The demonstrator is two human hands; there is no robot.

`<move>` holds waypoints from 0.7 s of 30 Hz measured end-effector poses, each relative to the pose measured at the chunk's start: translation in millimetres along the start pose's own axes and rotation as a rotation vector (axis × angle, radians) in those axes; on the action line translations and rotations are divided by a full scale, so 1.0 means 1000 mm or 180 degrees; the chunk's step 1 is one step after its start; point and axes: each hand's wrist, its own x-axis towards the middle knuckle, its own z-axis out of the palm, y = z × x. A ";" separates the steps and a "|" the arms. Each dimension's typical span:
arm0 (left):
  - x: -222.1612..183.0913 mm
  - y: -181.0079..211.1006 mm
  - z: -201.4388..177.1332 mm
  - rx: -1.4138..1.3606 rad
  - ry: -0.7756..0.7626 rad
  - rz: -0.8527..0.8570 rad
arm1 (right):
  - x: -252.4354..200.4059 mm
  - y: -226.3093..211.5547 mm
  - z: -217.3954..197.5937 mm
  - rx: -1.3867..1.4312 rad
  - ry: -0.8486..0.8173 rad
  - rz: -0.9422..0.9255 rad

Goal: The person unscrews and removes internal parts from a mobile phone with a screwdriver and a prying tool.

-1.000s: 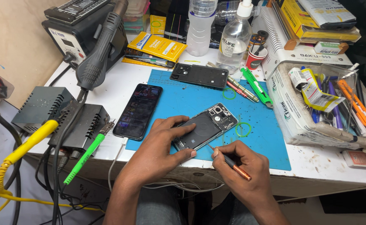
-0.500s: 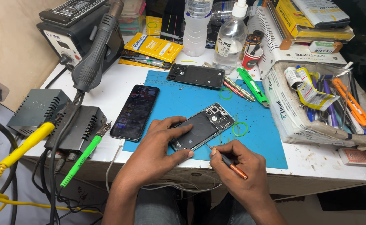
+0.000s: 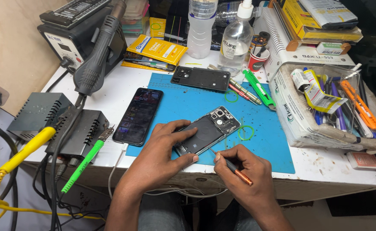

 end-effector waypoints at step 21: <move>-0.001 0.002 0.001 -0.0114 0.0005 -0.0134 | 0.000 0.003 0.002 -0.0087 0.0196 0.0058</move>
